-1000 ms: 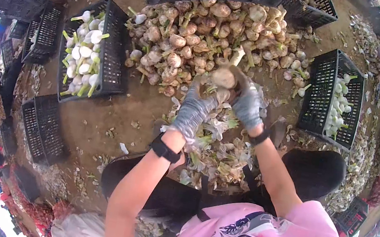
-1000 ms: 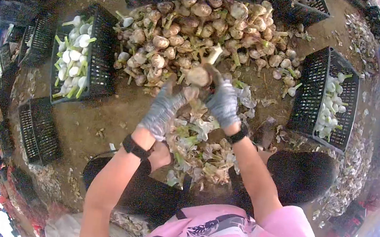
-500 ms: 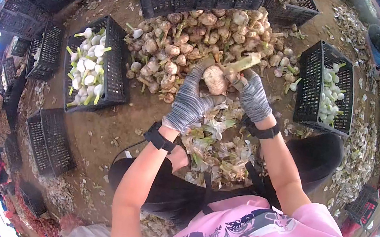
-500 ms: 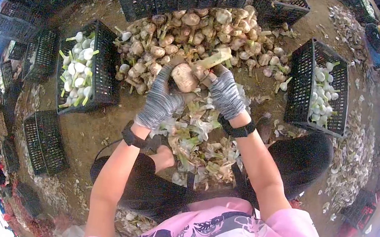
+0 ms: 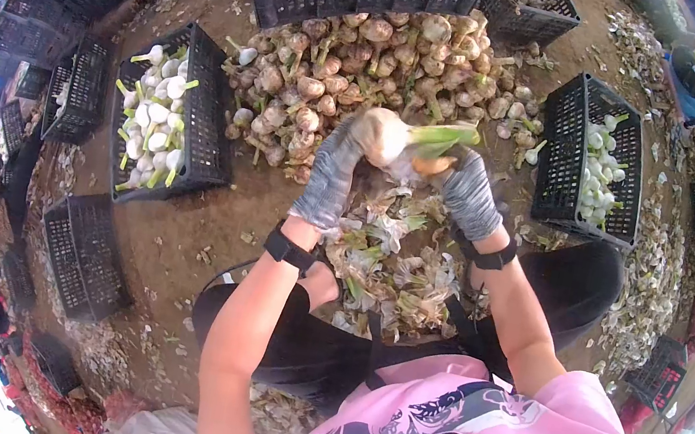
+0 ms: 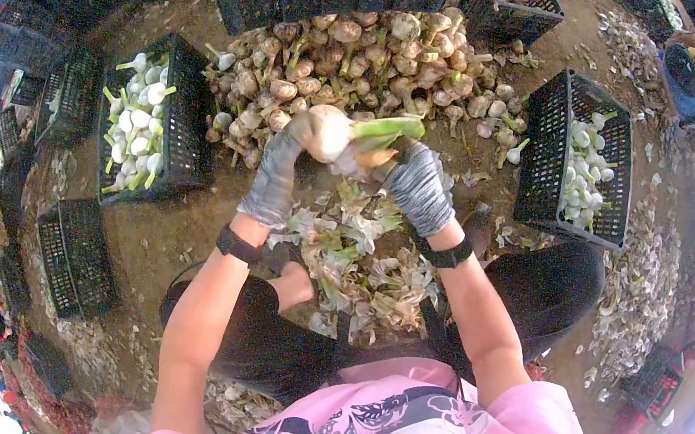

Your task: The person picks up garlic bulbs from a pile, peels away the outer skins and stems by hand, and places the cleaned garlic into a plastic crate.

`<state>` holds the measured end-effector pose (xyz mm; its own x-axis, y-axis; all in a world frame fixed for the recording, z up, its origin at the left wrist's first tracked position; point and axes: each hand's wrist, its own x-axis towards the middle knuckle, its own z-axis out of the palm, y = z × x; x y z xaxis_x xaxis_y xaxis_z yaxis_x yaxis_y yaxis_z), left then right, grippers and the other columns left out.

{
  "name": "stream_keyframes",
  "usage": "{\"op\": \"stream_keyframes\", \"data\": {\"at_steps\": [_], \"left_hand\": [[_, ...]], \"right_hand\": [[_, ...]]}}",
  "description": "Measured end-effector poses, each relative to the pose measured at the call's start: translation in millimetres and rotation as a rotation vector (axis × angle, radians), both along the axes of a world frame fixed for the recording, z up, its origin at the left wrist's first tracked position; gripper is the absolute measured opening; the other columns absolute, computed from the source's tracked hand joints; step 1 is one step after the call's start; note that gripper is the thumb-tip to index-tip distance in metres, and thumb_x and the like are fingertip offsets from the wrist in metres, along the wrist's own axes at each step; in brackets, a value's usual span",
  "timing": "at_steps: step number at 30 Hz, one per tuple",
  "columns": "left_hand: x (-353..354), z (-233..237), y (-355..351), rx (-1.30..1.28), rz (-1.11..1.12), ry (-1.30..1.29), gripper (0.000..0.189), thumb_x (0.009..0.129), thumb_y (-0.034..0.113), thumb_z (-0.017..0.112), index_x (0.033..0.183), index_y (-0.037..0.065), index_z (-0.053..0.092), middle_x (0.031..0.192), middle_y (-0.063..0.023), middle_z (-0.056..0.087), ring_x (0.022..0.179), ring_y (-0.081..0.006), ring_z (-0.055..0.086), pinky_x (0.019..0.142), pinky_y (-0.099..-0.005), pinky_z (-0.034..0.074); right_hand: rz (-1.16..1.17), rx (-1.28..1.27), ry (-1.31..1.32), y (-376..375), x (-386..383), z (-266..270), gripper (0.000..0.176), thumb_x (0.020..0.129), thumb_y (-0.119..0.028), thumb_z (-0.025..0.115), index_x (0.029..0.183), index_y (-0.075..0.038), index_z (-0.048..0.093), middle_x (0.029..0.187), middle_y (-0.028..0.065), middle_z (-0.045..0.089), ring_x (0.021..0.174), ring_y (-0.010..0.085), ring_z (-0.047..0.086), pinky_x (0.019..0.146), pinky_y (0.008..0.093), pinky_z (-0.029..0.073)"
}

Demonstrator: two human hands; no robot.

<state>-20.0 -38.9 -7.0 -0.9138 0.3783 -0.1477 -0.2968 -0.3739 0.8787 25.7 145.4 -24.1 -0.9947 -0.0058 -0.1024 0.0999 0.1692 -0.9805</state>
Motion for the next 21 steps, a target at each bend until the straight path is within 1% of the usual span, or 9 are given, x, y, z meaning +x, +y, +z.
{"op": "stream_keyframes", "data": {"at_steps": [3,8,10,12,14,15,16,18,21], "left_hand": [[-9,-9,6,0.052,0.046,-0.492,0.050,0.079,0.058,0.049,0.086,0.010,0.061,0.070,-0.0018,0.061,0.054,-0.0103,0.056,0.044,-0.0202,0.046],[-15,-12,-9,-0.386,-0.131,-0.665,0.055,0.082,0.060,0.043,0.070,0.009,0.062,0.063,-0.0018,0.059,0.057,-0.0130,0.056,0.049,-0.0242,0.045],[-9,14,-6,-0.922,0.054,0.125,0.056,0.080,0.060,0.046,0.075,0.006,0.061,0.062,-0.0040,0.058,0.060,-0.0178,0.055,0.058,-0.0293,0.046],[-2,19,3,-0.710,0.266,0.258,0.050,0.078,0.053,0.056,0.085,0.004,0.060,0.067,-0.0070,0.058,0.060,-0.0224,0.054,0.064,-0.0333,0.046],[2,27,5,-0.652,0.028,0.772,0.035,0.082,0.029,0.060,0.106,0.003,0.056,0.092,-0.0056,0.060,0.082,-0.0136,0.055,0.077,-0.0293,0.045],[10,22,12,-0.467,-0.119,0.479,0.037,0.077,0.021,0.067,0.107,0.003,0.055,0.094,-0.0037,0.060,0.086,-0.0138,0.055,0.078,-0.0281,0.045],[10,23,11,-0.466,-0.121,0.473,0.037,0.077,0.021,0.067,0.107,0.003,0.055,0.094,-0.0037,0.060,0.086,-0.0138,0.055,0.078,-0.0281,0.045],[4,33,8,-0.437,-0.266,0.128,0.036,0.074,0.015,0.069,0.105,0.003,0.055,0.095,-0.0031,0.060,0.086,-0.0127,0.054,0.079,-0.0277,0.044],[1,16,1,-0.427,-0.129,0.224,0.031,0.074,0.017,0.069,0.098,0.002,0.057,0.089,-0.0047,0.060,0.081,-0.0118,0.054,0.075,-0.0273,0.045]], "right_hand": [[0.045,0.137,0.264,-17,17,-2,0.033,0.074,-0.011,0.064,0.105,-0.002,0.055,0.098,0.0071,0.061,0.087,0.0173,0.058,0.077,0.0303,0.046],[0.040,0.182,0.386,-30,31,6,0.027,0.076,-0.010,0.061,0.101,-0.002,0.054,0.094,0.0063,0.060,0.083,0.0153,0.056,0.073,0.0301,0.046],[-0.112,-0.269,0.065,-29,32,-2,0.028,0.076,-0.009,0.061,0.101,-0.001,0.053,0.092,0.0081,0.060,0.081,0.0162,0.056,0.072,0.0301,0.046],[-0.149,-0.177,0.011,-22,29,-6,0.028,0.077,-0.007,0.058,0.103,0.000,0.052,0.093,0.0098,0.060,0.083,0.0191,0.056,0.074,0.0300,0.045],[-0.083,0.074,0.115,-11,25,-17,0.038,0.077,-0.008,0.062,0.112,-0.003,0.048,0.101,0.0029,0.055,0.089,0.0108,0.052,0.076,0.0255,0.044],[-0.129,0.157,0.135,-10,28,-21,0.040,0.079,-0.015,0.063,0.113,-0.001,0.047,0.103,0.0033,0.055,0.089,0.0100,0.052,0.077,0.0244,0.043],[-0.129,0.158,0.130,-12,29,-25,0.040,0.079,-0.015,0.063,0.113,-0.001,0.047,0.103,0.0033,0.055,0.089,0.0100,0.052,0.077,0.0244,0.043],[-0.118,-0.033,0.133,-19,25,-16,0.040,0.077,-0.012,0.057,0.113,0.001,0.047,0.104,0.0082,0.056,0.092,0.0164,0.053,0.081,0.0289,0.043],[-0.134,-0.310,0.097,-20,21,-2,0.042,0.078,-0.017,0.055,0.115,0.001,0.047,0.103,0.0106,0.057,0.093,0.0183,0.053,0.083,0.0298,0.042]]}}
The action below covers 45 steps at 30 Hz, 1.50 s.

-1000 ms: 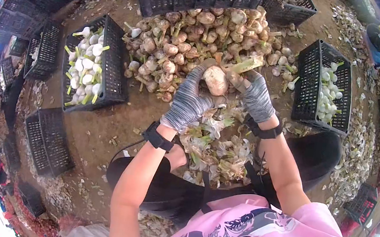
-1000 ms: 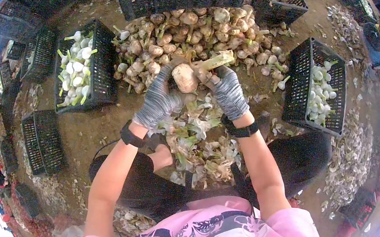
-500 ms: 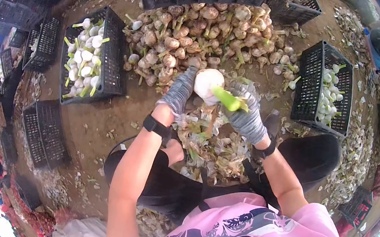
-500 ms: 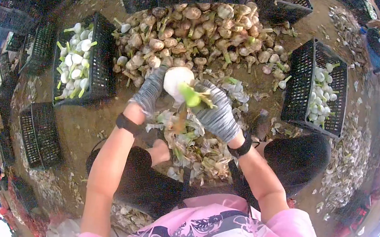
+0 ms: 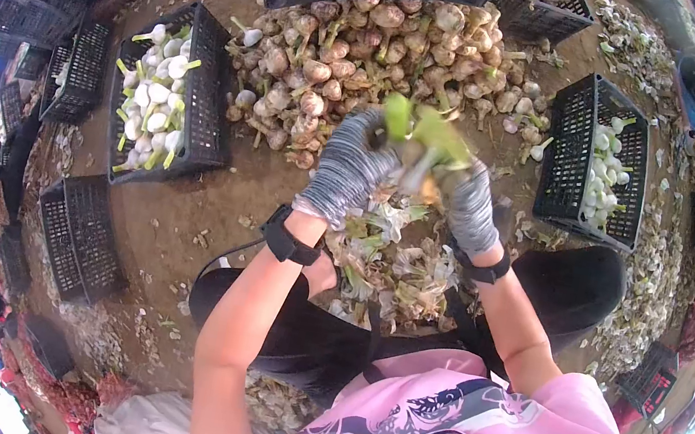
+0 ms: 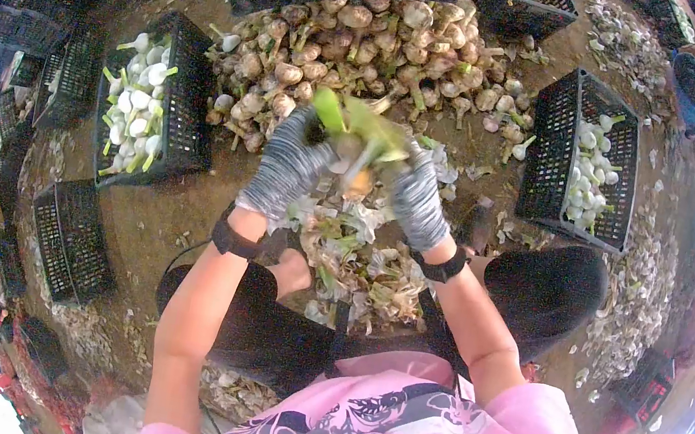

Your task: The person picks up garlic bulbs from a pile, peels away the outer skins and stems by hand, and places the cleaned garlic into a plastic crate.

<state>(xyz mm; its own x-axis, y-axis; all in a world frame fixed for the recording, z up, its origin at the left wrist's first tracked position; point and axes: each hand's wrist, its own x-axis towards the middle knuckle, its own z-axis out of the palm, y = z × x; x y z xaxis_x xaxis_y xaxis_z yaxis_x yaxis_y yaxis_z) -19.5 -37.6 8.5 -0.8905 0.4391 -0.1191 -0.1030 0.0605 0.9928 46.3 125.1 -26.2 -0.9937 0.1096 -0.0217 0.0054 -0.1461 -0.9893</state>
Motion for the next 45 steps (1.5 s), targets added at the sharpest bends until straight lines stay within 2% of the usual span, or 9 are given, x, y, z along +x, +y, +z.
{"op": "stream_keyframes", "data": {"at_steps": [9,13,16,20,21,24,29,37,45], "left_hand": [[-11,17,-25,0.173,-0.282,0.093,0.019,0.078,0.011,0.063,0.095,0.004,0.060,0.091,-0.0034,0.062,0.083,-0.0123,0.056,0.075,-0.0267,0.045],[-6,18,-25,0.521,-0.265,-0.187,0.026,0.075,0.010,0.066,0.099,0.004,0.058,0.097,-0.0064,0.060,0.089,-0.0143,0.056,0.079,-0.0271,0.045],[-2,13,-19,0.806,-0.056,-0.494,0.027,0.076,0.010,0.065,0.101,0.003,0.057,0.099,-0.0084,0.059,0.091,-0.0175,0.057,0.083,-0.0293,0.046],[-13,-26,-27,0.850,0.243,-0.724,0.020,0.081,0.012,0.060,0.099,0.003,0.057,0.095,-0.0074,0.061,0.086,-0.0177,0.060,0.074,-0.0291,0.053],[-14,-34,-29,0.822,0.318,-0.776,0.022,0.082,0.015,0.058,0.101,0.005,0.056,0.097,-0.0067,0.061,0.087,-0.0181,0.060,0.069,-0.0290,0.055],[-22,-51,-38,0.853,0.355,-0.825,0.016,0.082,0.014,0.058,0.096,0.004,0.057,0.091,-0.0090,0.061,0.079,-0.0186,0.061,0.061,-0.0291,0.056],[-34,-42,-61,0.749,0.719,-0.797,0.013,0.076,0.005,0.063,0.086,0.002,0.055,0.074,-0.0062,0.058,0.061,-0.0147,0.057,0.048,-0.0211,0.052],[-68,32,-162,0.750,1.435,0.019,0.027,0.082,0.014,0.059,0.097,-0.007,0.051,0.092,-0.0134,0.057,0.084,-0.0197,0.058,0.071,-0.0239,0.055],[-51,44,-112,0.840,1.086,-0.238,0.017,0.081,0.010,0.058,0.093,-0.001,0.054,0.082,-0.0084,0.057,0.074,-0.0169,0.057,0.065,-0.0250,0.054]], "right_hand": [[0.333,-1.225,-0.201,33,-26,-2,0.029,0.081,-0.020,0.048,0.103,-0.001,0.052,0.087,0.0074,0.060,0.072,0.0187,0.059,0.072,0.0369,0.051],[-0.133,-0.524,-0.200,26,-24,-33,0.029,0.084,-0.028,0.046,0.098,-0.004,0.054,0.075,0.0037,0.059,0.061,0.0132,0.055,0.055,0.0297,0.049],[0.293,0.170,-0.242,49,12,-55,0.034,0.079,-0.027,0.057,0.104,-0.005,0.053,0.087,0.0046,0.059,0.075,0.0151,0.059,0.064,0.0294,0.050],[0.049,-1.159,-0.322,44,48,16,0.037,0.074,-0.014,0.060,0.107,0.001,0.053,0.099,0.0123,0.059,0.088,0.0220,0.058,0.075,0.0357,0.050],[-0.170,-0.444,-0.135,54,51,16,0.043,0.075,-0.016,0.060,0.113,0.000,0.048,0.100,0.0114,0.058,0.088,0.0214,0.058,0.073,0.0335,0.050],[-0.082,-1.040,-0.483,67,34,-1,0.039,0.077,-0.015,0.061,0.112,-0.002,0.048,0.104,0.0081,0.056,0.090,0.0172,0.057,0.075,0.0255,0.048],[0.957,1.317,-0.354,32,19,-92,0.047,0.076,-0.034,0.060,0.107,0.000,0.054,0.101,0.0185,0.059,0.087,0.0302,0.059,0.078,0.0374,0.046],[0.659,1.298,-0.396,13,-37,-176,0.021,0.071,-0.018,0.056,0.080,0.000,0.062,0.081,0.0218,0.061,0.079,0.0346,0.060,0.069,0.0428,0.047],[0.346,1.394,0.316,-100,-191,-160,0.018,0.073,-0.010,0.054,0.089,-0.002,0.059,0.081,0.0153,0.061,0.087,0.0288,0.058,0.070,0.0393,0.047]]}}
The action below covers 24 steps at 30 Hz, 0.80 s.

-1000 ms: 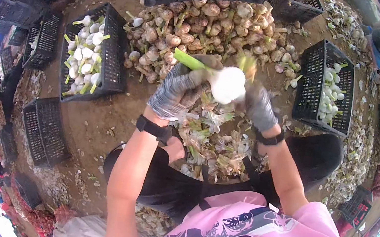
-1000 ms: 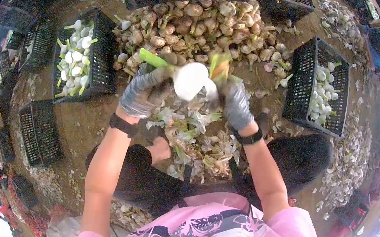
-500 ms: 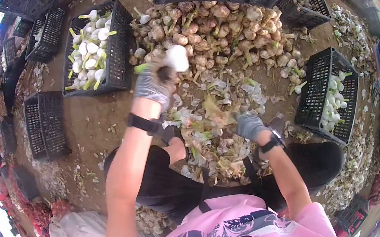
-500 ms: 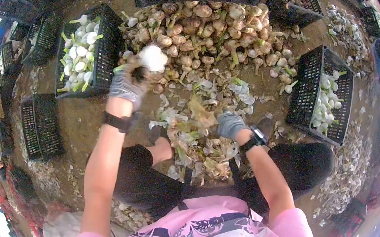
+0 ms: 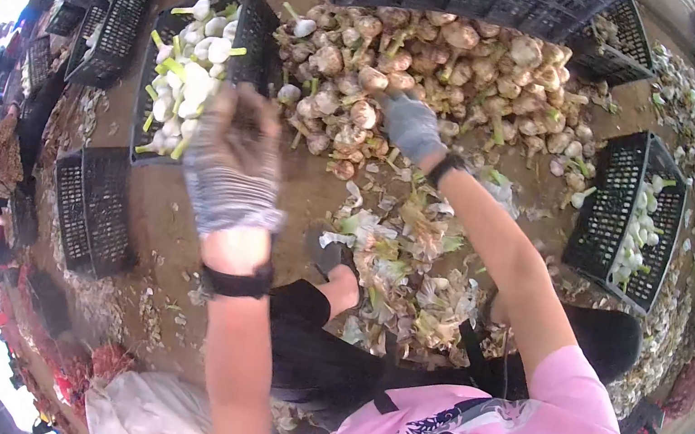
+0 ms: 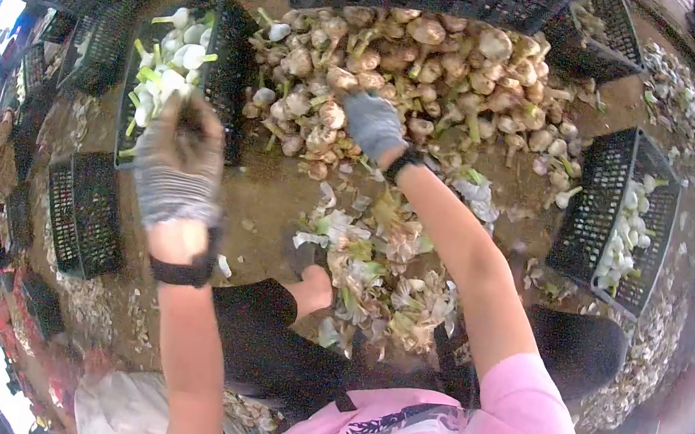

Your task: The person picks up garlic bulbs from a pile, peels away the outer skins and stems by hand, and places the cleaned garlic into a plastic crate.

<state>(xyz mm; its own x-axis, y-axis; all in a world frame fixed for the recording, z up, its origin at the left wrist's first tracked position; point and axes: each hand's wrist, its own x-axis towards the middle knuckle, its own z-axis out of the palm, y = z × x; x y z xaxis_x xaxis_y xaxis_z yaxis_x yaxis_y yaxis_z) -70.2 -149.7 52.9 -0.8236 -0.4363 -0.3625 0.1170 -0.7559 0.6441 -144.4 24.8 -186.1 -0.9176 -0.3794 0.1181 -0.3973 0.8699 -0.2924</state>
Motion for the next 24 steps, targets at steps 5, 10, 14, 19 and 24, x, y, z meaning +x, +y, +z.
{"op": "stream_keyframes", "data": {"at_steps": [5,10,14,19,24], "left_hand": [[13,-38,37,-0.019,-0.368,-0.118,0.021,0.081,0.011,0.057,0.101,0.002,0.055,0.090,-0.0073,0.058,0.079,-0.0132,0.054,0.063,-0.0277,0.048],[15,-55,49,0.041,-0.367,-0.199,0.016,0.081,0.012,0.058,0.095,0.005,0.058,0.086,-0.0035,0.061,0.069,-0.0140,0.055,0.057,-0.0293,0.045],[17,-54,51,-0.031,-0.341,-0.272,0.025,0.079,0.014,0.062,0.102,0.008,0.057,0.093,-0.0046,0.062,0.072,-0.0128,0.057,0.059,-0.0284,0.047],[16,-58,61,-0.625,-0.549,-0.249,0.071,0.069,0.012,0.073,0.129,0.005,0.036,0.117,-0.0099,0.051,0.101,-0.0176,0.051,0.085,-0.0335,0.041],[24,-70,71,-0.787,-0.759,0.194,0.072,0.066,0.002,0.072,0.129,0.003,0.036,0.125,-0.0093,0.044,0.111,-0.0182,0.044,0.092,-0.0271,0.038]], "right_hand": [[0.187,0.340,0.041,-57,-61,-22,0.018,0.072,-0.008,0.051,0.087,0.000,0.059,0.087,0.0176,0.061,0.072,0.0242,0.059,0.059,0.0347,0.047],[0.234,0.464,-0.001,-45,-63,15,0.023,0.076,-0.013,0.051,0.093,0.000,0.060,0.085,0.0187,0.062,0.066,0.0279,0.059,0.055,0.0379,0.046],[-0.248,-0.183,-0.260,-9,-48,13,0.019,0.082,-0.013,0.054,0.094,0.002,0.055,0.079,0.0145,0.060,0.074,0.0239,0.057,0.064,0.0309,0.049],[-0.378,-1.579,-0.651,36,22,54,0.022,0.085,-0.015,0.057,0.100,0.001,0.056,0.091,0.0011,0.059,0.079,0.0084,0.052,0.066,0.0236,0.045],[-0.347,-1.484,-0.739,55,83,146,0.025,0.082,-0.017,0.059,0.098,0.002,0.056,0.087,0.0035,0.060,0.076,0.0088,0.055,0.065,0.0239,0.048]]}}
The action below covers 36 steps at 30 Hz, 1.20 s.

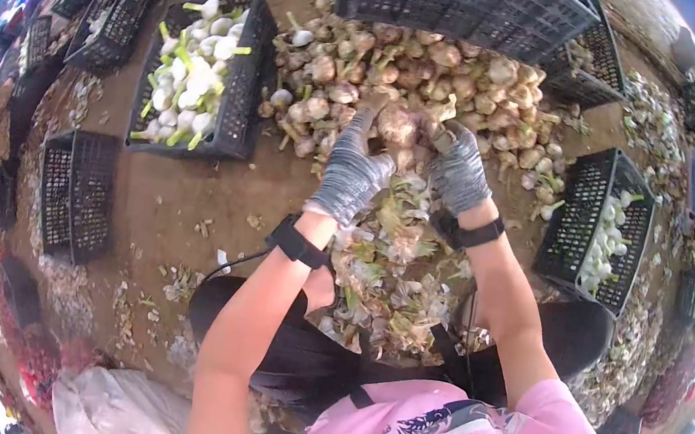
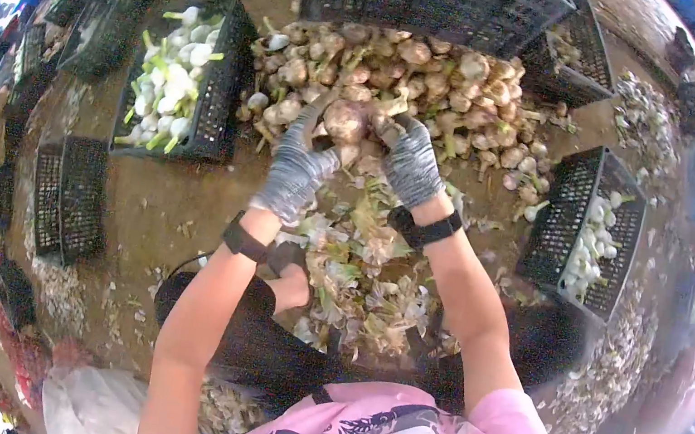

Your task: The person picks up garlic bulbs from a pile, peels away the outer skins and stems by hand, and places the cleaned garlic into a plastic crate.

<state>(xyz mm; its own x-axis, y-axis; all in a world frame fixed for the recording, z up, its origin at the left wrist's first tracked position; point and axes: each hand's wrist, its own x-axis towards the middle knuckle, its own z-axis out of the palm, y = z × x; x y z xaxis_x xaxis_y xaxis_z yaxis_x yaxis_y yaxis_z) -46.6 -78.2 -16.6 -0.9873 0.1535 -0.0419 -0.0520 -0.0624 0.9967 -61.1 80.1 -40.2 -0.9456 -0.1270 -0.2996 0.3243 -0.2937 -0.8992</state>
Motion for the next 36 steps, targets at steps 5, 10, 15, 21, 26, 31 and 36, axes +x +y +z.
{"op": "stream_keyframes", "data": {"at_steps": [5,10,15,21,26,31,36], "left_hand": [[13,17,9,0.167,-0.062,0.046,0.062,0.068,-0.003,0.068,0.123,0.004,0.041,0.114,-0.0072,0.050,0.103,-0.0155,0.049,0.089,-0.0286,0.042],[13,15,5,0.328,-0.107,-0.050,0.055,0.077,0.015,0.067,0.124,0.005,0.041,0.115,-0.0074,0.050,0.103,-0.0159,0.050,0.087,-0.0274,0.045],[9,28,4,0.337,-0.152,-0.062,0.055,0.079,0.021,0.065,0.125,0.006,0.040,0.116,-0.0071,0.049,0.101,-0.0150,0.050,0.082,-0.0265,0.046],[8,21,13,0.134,-0.171,0.218,0.063,0.073,0.005,0.069,0.127,0.006,0.036,0.116,-0.0059,0.048,0.101,-0.0143,0.050,0.084,-0.0283,0.046],[12,24,13,0.286,-0.184,0.153,0.063,0.073,0.005,0.068,0.128,0.006,0.036,0.117,-0.0060,0.048,0.103,-0.0151,0.050,0.086,-0.0287,0.045],[13,23,15,0.298,-0.159,0.112,0.056,0.077,0.017,0.067,0.125,0.004,0.040,0.119,-0.0076,0.047,0.104,-0.0158,0.049,0.089,-0.0299,0.042],[19,29,16,0.329,-0.124,-0.051,0.045,0.081,0.033,0.061,0.114,0.004,0.048,0.100,-0.0058,0.057,0.085,-0.0136,0.056,0.073,-0.0248,0.048]], "right_hand": [[-0.025,0.639,0.659,27,17,5,0.030,0.081,-0.018,0.061,0.100,0.003,0.055,0.088,0.0042,0.060,0.076,0.0091,0.055,0.069,0.0243,0.046],[0.051,0.248,0.176,25,34,46,0.034,0.076,-0.016,0.065,0.103,0.003,0.054,0.092,0.0052,0.061,0.080,0.0086,0.053,0.072,0.0244,0.045],[0.054,0.279,0.240,34,33,24,0.037,0.073,-0.012,0.065,0.106,0.002,0.053,0.089,0.0068,0.059,0.084,0.0121,0.053,0.073,0.0258,0.045],[-0.129,0.083,0.162,17,31,40,0.029,0.082,-0.024,0.059,0.092,0.003,0.058,0.079,0.0086,0.060,0.072,0.0126,0.053,0.066,0.0273,0.044],[-0.073,0.345,0.166,27,37,46,0.027,0.080,-0.024,0.062,0.089,0.002,0.061,0.076,0.0047,0.062,0.068,0.0096,0.054,0.062,0.0267,0.045],[-0.127,0.234,0.146,27,46,49,0.023,0.078,-0.018,0.064,0.090,0.001,0.061,0.080,0.0034,0.062,0.069,0.0079,0.055,0.064,0.0243,0.046],[-0.120,0.118,0.132,29,48,47,0.024,0.076,-0.014,0.065,0.094,0.002,0.060,0.084,0.0026,0.062,0.072,0.0080,0.055,0.067,0.0228,0.045]]}}
